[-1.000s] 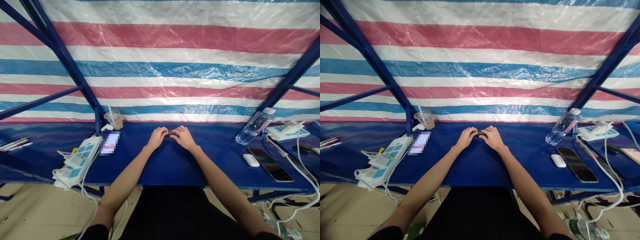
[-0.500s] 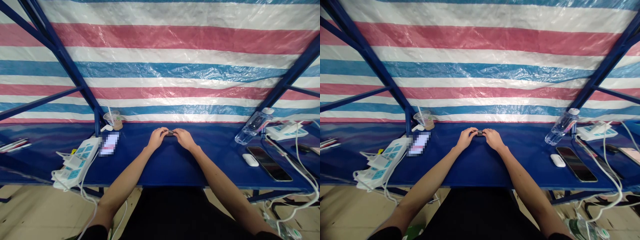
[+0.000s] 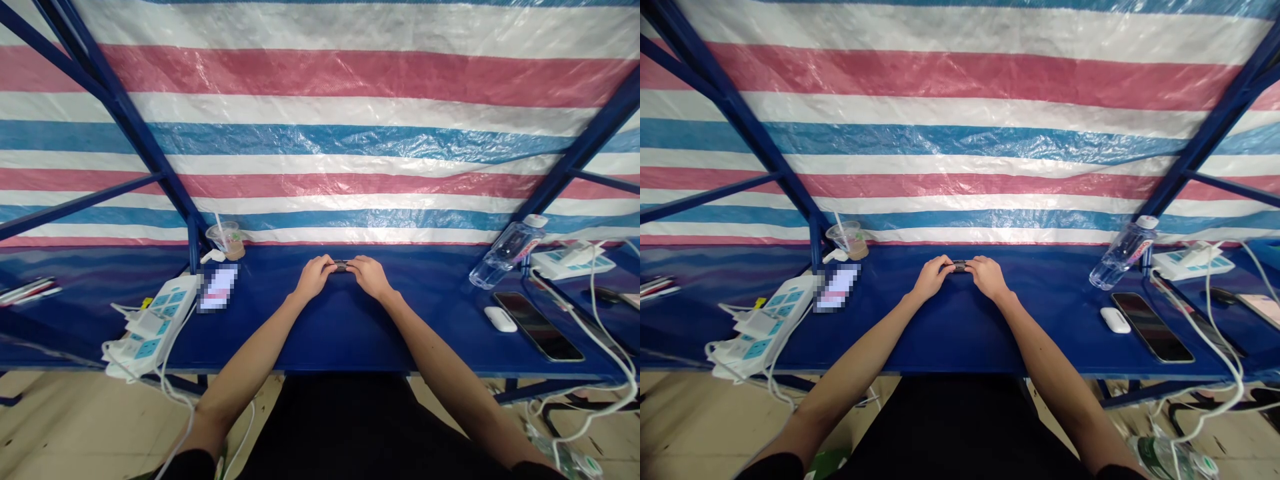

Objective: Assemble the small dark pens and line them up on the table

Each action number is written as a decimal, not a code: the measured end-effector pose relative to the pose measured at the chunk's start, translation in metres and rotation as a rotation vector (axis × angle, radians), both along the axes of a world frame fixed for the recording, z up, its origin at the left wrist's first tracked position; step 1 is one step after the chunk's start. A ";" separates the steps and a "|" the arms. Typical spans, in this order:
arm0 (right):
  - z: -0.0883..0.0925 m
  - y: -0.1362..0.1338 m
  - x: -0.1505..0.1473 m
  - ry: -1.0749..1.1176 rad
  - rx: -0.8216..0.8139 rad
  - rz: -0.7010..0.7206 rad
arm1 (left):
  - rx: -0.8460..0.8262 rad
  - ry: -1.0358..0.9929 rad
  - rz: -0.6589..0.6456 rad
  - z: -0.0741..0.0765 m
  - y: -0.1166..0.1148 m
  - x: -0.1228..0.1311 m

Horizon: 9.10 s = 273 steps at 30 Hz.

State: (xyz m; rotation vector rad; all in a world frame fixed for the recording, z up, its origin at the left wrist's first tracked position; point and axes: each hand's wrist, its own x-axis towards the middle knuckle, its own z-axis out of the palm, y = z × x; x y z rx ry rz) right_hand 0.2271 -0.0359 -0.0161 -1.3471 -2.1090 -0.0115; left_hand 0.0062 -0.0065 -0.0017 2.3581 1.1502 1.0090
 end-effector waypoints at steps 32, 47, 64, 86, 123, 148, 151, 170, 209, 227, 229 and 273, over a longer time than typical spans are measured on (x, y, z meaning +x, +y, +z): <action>0.003 -0.003 -0.001 0.151 0.014 0.018 | -0.023 -0.069 -0.031 0.001 0.001 -0.002; 0.001 0.000 0.002 0.176 0.026 0.021 | 0.038 0.028 -0.033 0.001 0.001 -0.001; 0.000 0.000 0.002 0.174 0.036 0.086 | 0.057 0.012 -0.032 0.003 0.002 -0.003; 0.000 0.001 0.004 0.217 0.088 0.060 | -0.028 -0.098 -0.073 0.000 0.001 -0.002; 0.005 -0.005 0.001 0.181 0.057 0.085 | 0.008 0.002 -0.017 0.003 0.004 -0.005; 0.008 0.001 0.017 0.261 0.110 -0.032 | 0.052 -0.226 0.092 0.007 0.004 -0.004; 0.007 -0.002 0.008 0.239 0.098 0.006 | 0.013 -0.182 0.027 0.006 0.000 -0.002; -0.005 -0.001 -0.003 0.197 0.026 0.073 | 0.030 -0.127 -0.147 -0.002 -0.002 0.001; -0.005 -0.001 -0.001 0.292 0.025 0.029 | 0.051 0.035 -0.023 0.003 0.001 0.000; -0.005 0.001 0.004 0.275 -0.027 0.032 | 0.006 0.082 -0.015 0.001 0.003 0.000; -0.005 0.002 0.006 0.236 -0.049 0.044 | 0.024 0.062 -0.016 -0.001 0.006 -0.001; 0.002 -0.004 0.003 0.155 -0.102 0.049 | -0.078 -0.026 -0.075 -0.002 0.002 0.002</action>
